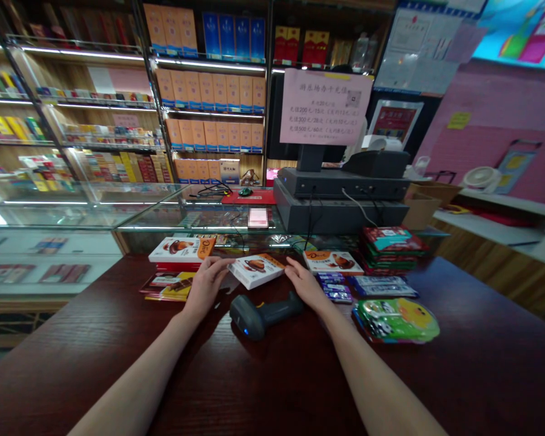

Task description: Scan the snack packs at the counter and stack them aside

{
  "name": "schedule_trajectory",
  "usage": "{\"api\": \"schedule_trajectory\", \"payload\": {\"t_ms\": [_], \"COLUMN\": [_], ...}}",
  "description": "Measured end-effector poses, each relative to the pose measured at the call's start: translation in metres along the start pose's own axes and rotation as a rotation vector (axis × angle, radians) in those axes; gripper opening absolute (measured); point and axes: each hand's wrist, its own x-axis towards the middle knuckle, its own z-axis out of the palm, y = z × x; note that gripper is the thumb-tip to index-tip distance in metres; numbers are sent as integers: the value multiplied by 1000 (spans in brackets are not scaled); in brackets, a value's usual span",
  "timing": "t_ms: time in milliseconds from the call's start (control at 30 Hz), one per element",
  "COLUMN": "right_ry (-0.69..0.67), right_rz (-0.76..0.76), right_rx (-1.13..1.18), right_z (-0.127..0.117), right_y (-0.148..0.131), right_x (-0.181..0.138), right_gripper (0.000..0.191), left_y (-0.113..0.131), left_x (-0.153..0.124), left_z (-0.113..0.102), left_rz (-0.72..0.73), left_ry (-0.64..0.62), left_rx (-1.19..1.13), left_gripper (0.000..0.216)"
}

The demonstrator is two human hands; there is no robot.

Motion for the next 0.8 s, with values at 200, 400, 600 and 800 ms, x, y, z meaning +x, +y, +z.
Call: {"api": "schedule_trajectory", "payload": {"t_ms": [200, 400, 600, 800], "right_ry": [-6, 61, 80, 96], "right_rz": [16, 50, 85, 100], "right_rx": [134, 216, 292, 295], "right_z": [-3, -3, -4, -6], "right_y": [-6, -9, -10, -12], "right_x": [-2, -3, -5, -6], "right_gripper": [54, 49, 49, 49], "left_y": [0, 1, -4, -16], "left_x": [-1, 1, 1, -1], "left_z": [3, 4, 11, 15], "left_rz": [-49, -171, -335, -348], "left_ry": [25, -20, -87, -152], "left_rx": [7, -86, -242, -292], "left_gripper": [30, 38, 73, 84]}}
